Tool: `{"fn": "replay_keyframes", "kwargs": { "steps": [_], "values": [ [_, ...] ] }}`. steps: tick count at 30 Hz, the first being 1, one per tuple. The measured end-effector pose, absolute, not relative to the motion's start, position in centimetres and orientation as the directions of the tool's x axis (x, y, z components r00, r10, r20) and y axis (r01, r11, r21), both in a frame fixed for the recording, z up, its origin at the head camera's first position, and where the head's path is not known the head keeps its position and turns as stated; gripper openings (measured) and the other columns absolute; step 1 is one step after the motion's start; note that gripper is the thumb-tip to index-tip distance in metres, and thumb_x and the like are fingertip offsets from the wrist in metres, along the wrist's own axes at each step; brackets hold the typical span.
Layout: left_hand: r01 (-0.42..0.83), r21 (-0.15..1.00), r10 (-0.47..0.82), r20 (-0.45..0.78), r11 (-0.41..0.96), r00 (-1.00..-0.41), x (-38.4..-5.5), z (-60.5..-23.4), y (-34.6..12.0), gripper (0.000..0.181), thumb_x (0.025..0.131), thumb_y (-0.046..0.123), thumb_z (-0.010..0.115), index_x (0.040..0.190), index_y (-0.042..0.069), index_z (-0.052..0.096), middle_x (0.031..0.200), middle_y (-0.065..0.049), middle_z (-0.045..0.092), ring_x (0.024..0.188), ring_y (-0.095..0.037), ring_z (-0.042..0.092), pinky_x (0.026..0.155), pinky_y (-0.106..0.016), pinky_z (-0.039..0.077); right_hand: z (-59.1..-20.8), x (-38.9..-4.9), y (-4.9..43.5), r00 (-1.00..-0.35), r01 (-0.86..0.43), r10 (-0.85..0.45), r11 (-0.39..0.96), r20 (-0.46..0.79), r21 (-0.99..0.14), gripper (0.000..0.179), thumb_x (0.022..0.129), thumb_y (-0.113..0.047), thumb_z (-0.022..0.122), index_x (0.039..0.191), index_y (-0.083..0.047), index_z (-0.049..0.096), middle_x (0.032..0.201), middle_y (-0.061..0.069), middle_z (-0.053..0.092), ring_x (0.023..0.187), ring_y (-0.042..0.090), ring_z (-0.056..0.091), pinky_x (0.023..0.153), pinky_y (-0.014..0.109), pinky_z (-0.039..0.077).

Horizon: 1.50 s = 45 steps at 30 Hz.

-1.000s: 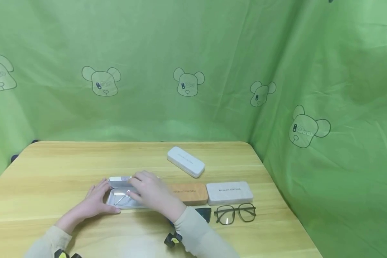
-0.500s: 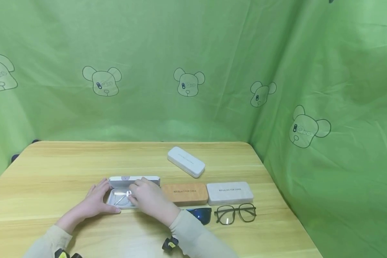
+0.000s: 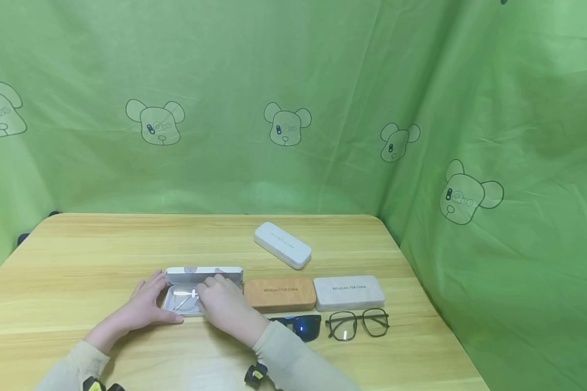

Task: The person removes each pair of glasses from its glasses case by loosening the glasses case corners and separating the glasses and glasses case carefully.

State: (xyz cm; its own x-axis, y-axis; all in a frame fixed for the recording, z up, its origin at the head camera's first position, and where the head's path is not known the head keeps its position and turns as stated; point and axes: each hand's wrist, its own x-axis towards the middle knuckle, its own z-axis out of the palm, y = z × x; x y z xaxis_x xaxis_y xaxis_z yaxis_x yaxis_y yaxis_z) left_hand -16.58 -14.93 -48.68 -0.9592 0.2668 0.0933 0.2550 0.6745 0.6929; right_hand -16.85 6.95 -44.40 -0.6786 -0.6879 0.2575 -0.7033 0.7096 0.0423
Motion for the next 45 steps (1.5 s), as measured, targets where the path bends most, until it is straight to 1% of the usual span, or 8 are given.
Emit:
{"fn": "replay_keyframes", "kwargs": {
  "steps": [7, 14, 18, 23, 27, 30, 38, 45],
  "values": [
    [0.252, 0.694, 0.265, 0.091, 0.674, -0.960, -16.58, -48.70, -14.95, 0.099, 0.059, 0.045, 0.087, 0.138, -0.001, 0.048, 0.151, -0.032, 0.032, 0.143, -0.054, 0.013, 0.112, -0.074, -0.002, -44.89, -16.97, 6.84, -0.685, -0.696, -0.684, 0.716, 0.252, 0.052, 0.016, 0.089, -0.026, 0.068, 0.101, -0.016, 0.069, 0.097, -0.004, 0.072, 0.089, 0.011, 0.064, 0.079, 0.022, 0.054],
    [0.246, 0.698, 0.263, 0.085, 0.672, -0.961, -16.69, -48.80, -14.99, 0.100, 0.059, 0.045, 0.087, 0.138, -0.001, 0.047, 0.152, -0.031, 0.032, 0.144, -0.054, 0.013, 0.113, -0.073, -0.003, -45.30, -17.16, 6.79, -0.681, -0.689, -0.681, 0.720, 0.269, 0.082, 0.014, 0.088, -0.026, 0.068, 0.099, -0.017, 0.070, 0.094, -0.004, 0.072, 0.086, 0.011, 0.063, 0.074, 0.022, 0.053],
    [0.243, 0.700, 0.261, 0.084, 0.672, -0.962, -16.65, -48.72, -14.96, 0.100, 0.059, 0.045, 0.087, 0.138, -0.001, 0.047, 0.152, -0.031, 0.032, 0.144, -0.054, 0.013, 0.113, -0.073, -0.002, -45.24, -17.10, 6.76, -0.684, -0.688, -0.685, 0.720, 0.251, 0.087, 0.017, 0.089, -0.028, 0.068, 0.102, -0.018, 0.071, 0.094, -0.005, 0.072, 0.086, 0.011, 0.063, 0.073, 0.022, 0.053],
    [0.241, 0.702, 0.259, 0.083, 0.670, -0.962, -16.62, -48.68, -14.95, 0.100, 0.058, 0.045, 0.088, 0.139, 0.000, 0.047, 0.152, -0.031, 0.032, 0.144, -0.054, 0.013, 0.113, -0.072, -0.003, -44.94, -16.91, 6.72, -0.695, -0.682, -0.682, 0.726, 0.228, 0.091, 0.022, 0.089, -0.030, 0.068, 0.107, -0.018, 0.070, 0.099, -0.004, 0.072, 0.091, 0.012, 0.063, 0.077, 0.023, 0.053],
    [0.244, 0.698, 0.261, 0.085, 0.673, -0.962, -16.64, -48.74, -14.97, 0.101, 0.059, 0.045, 0.087, 0.139, 0.000, 0.047, 0.152, -0.031, 0.033, 0.144, -0.053, 0.013, 0.113, -0.072, -0.003, -44.89, -16.87, 6.77, -0.687, -0.684, -0.684, 0.723, 0.246, 0.097, 0.023, 0.088, -0.030, 0.069, 0.108, -0.018, 0.070, 0.100, -0.004, 0.072, 0.092, 0.011, 0.063, 0.076, 0.023, 0.052],
    [0.245, 0.702, 0.263, 0.085, 0.669, -0.961, -16.67, -48.77, -14.99, 0.101, 0.059, 0.045, 0.087, 0.140, 0.000, 0.046, 0.152, -0.031, 0.033, 0.144, -0.054, 0.013, 0.113, -0.072, -0.003, -44.91, -16.89, 6.81, -0.679, -0.688, -0.686, 0.719, 0.263, 0.100, 0.021, 0.088, -0.029, 0.069, 0.105, -0.018, 0.071, 0.099, -0.005, 0.072, 0.090, 0.010, 0.063, 0.074, 0.021, 0.051],
    [0.247, 0.708, 0.269, 0.083, 0.661, -0.959, -16.61, -48.64, -14.90, 0.099, 0.060, 0.044, 0.087, 0.140, 0.001, 0.047, 0.152, -0.031, 0.033, 0.144, -0.054, 0.013, 0.113, -0.073, -0.003, -44.73, -16.96, 6.93, -0.657, -0.706, -0.683, 0.706, 0.320, 0.055, 0.011, 0.086, -0.020, 0.069, 0.097, -0.018, 0.071, 0.090, -0.006, 0.071, 0.082, 0.009, 0.061, 0.067, 0.017, 0.048],
    [0.242, 0.708, 0.270, 0.074, 0.663, -0.960, -16.58, -48.48, -14.87, 0.099, 0.060, 0.044, 0.087, 0.139, 0.001, 0.047, 0.151, -0.031, 0.033, 0.144, -0.054, 0.012, 0.113, -0.072, -0.004, -44.61, -16.99, 7.04, -0.644, -0.722, -0.676, 0.692, 0.358, 0.008, 0.007, 0.085, -0.017, 0.070, 0.092, -0.017, 0.071, 0.085, -0.007, 0.070, 0.078, 0.007, 0.061, 0.065, 0.015, 0.047]
  ]
}}
